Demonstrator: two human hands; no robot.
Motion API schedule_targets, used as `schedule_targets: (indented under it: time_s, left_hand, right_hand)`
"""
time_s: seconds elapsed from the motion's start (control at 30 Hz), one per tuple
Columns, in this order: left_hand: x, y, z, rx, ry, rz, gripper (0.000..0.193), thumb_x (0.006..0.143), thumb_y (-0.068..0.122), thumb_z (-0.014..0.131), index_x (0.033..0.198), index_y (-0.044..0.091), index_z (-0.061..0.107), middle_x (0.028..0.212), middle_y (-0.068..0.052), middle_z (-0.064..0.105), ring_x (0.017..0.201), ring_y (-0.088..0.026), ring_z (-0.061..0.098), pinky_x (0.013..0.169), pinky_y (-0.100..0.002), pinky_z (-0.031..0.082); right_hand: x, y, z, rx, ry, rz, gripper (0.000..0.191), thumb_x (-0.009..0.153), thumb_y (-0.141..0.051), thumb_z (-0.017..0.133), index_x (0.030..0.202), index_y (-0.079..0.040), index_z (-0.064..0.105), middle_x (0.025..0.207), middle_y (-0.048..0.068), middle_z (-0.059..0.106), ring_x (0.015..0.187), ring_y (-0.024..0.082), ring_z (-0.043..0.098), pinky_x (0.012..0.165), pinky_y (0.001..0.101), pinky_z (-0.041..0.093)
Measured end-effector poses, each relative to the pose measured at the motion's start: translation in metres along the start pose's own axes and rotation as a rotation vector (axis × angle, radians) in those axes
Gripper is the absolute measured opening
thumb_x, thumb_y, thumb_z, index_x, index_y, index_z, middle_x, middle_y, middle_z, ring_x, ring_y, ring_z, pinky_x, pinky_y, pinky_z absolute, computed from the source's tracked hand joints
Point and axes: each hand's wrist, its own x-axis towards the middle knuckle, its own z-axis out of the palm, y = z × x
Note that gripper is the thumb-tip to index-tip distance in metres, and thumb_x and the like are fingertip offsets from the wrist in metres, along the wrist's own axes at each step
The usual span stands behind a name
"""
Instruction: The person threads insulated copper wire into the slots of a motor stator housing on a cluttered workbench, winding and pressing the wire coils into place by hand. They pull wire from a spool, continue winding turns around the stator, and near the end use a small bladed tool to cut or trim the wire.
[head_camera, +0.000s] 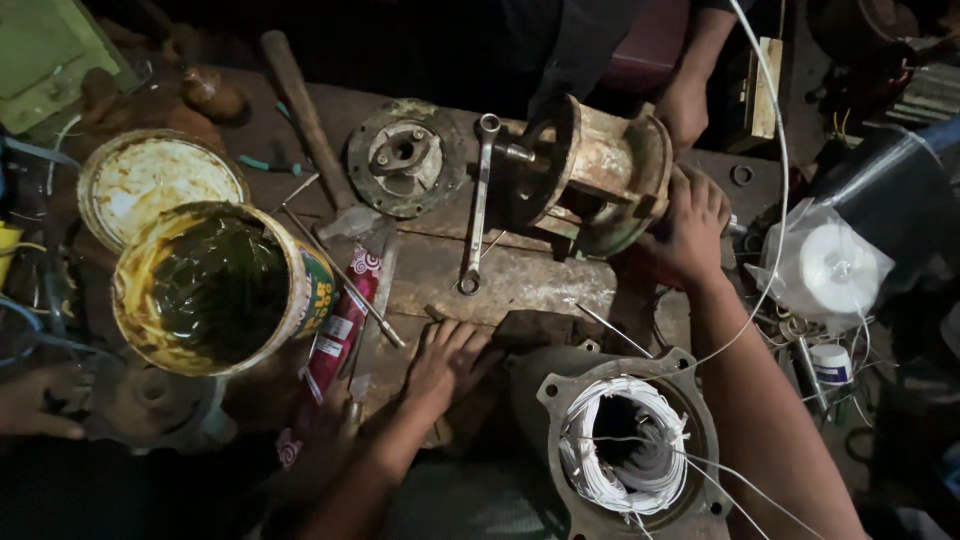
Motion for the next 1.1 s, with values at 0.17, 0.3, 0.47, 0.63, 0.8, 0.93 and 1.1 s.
schedule_targets:
  time_s: [0.17,0.3,0.47,0.63,0.8,0.93,1.1]
  left_hand:
    - [-0.003,-0.004,0.005,-0.035,0.036,0.001,0.028,0.090,0.036,0.074,0.104,0.013,0.065,0.104,-0.009,0.062,0.106,-0.034,0.058,0.088,-0.051,0.046]
    - [-0.004,-0.006,0.006,-0.031,0.006,-0.020,0.029,0.088,0.035,0.075,0.101,0.012,0.065,0.103,-0.010,0.062,0.104,-0.035,0.058,0.086,-0.050,0.047]
    - [-0.002,-0.005,0.004,-0.064,0.004,-0.014,0.028,0.088,0.033,0.076,0.103,0.011,0.065,0.102,-0.010,0.062,0.102,-0.034,0.058,0.085,-0.050,0.046]
    - [0.000,-0.005,0.002,-0.104,-0.001,-0.019,0.028,0.087,0.030,0.077,0.104,0.011,0.065,0.101,-0.009,0.062,0.101,-0.034,0.058,0.084,-0.049,0.046]
    - [-0.001,-0.005,0.003,-0.091,-0.004,-0.017,0.028,0.086,0.030,0.078,0.101,0.011,0.064,0.099,-0.008,0.061,0.099,-0.034,0.058,0.085,-0.049,0.046]
    - [-0.001,-0.006,0.003,-0.097,0.007,-0.012,0.028,0.087,0.030,0.077,0.103,0.011,0.065,0.100,-0.008,0.061,0.099,-0.033,0.058,0.085,-0.049,0.046]
    - [-0.002,-0.006,0.002,-0.087,0.000,-0.016,0.029,0.088,0.031,0.076,0.104,0.010,0.065,0.102,-0.008,0.062,0.101,-0.033,0.058,0.086,-0.049,0.046]
  right_hand:
    - [-0.002,0.007,0.008,-0.033,-0.002,-0.005,0.091,0.078,-0.043,0.080,0.155,-0.009,0.045,0.154,0.019,0.046,0.142,0.044,0.039,0.118,0.0555,0.025]
    - [-0.004,0.009,0.014,-0.037,0.027,-0.008,0.092,0.079,-0.041,0.080,0.158,-0.010,0.044,0.154,0.020,0.045,0.144,0.044,0.038,0.121,0.0550,0.025]
    - [-0.004,0.010,0.014,-0.023,0.038,-0.035,0.095,0.077,-0.043,0.081,0.157,-0.008,0.042,0.154,0.020,0.045,0.143,0.045,0.038,0.120,0.0558,0.024]
    - [-0.005,0.007,0.015,-0.052,0.049,-0.032,0.093,0.078,-0.043,0.080,0.158,-0.010,0.044,0.156,0.019,0.045,0.144,0.044,0.038,0.121,0.0546,0.025]
    - [-0.005,0.005,0.015,-0.039,0.058,-0.034,0.090,0.080,-0.041,0.078,0.157,-0.009,0.045,0.156,0.018,0.046,0.145,0.043,0.039,0.122,0.0541,0.025]
    - [-0.006,0.003,0.015,-0.037,0.068,-0.030,0.089,0.079,-0.043,0.078,0.155,-0.009,0.045,0.153,0.019,0.046,0.143,0.043,0.039,0.121,0.0543,0.025]
    - [-0.006,0.003,0.015,-0.036,0.068,-0.037,0.088,0.080,-0.041,0.078,0.156,-0.009,0.045,0.155,0.019,0.046,0.145,0.043,0.038,0.122,0.0540,0.025]
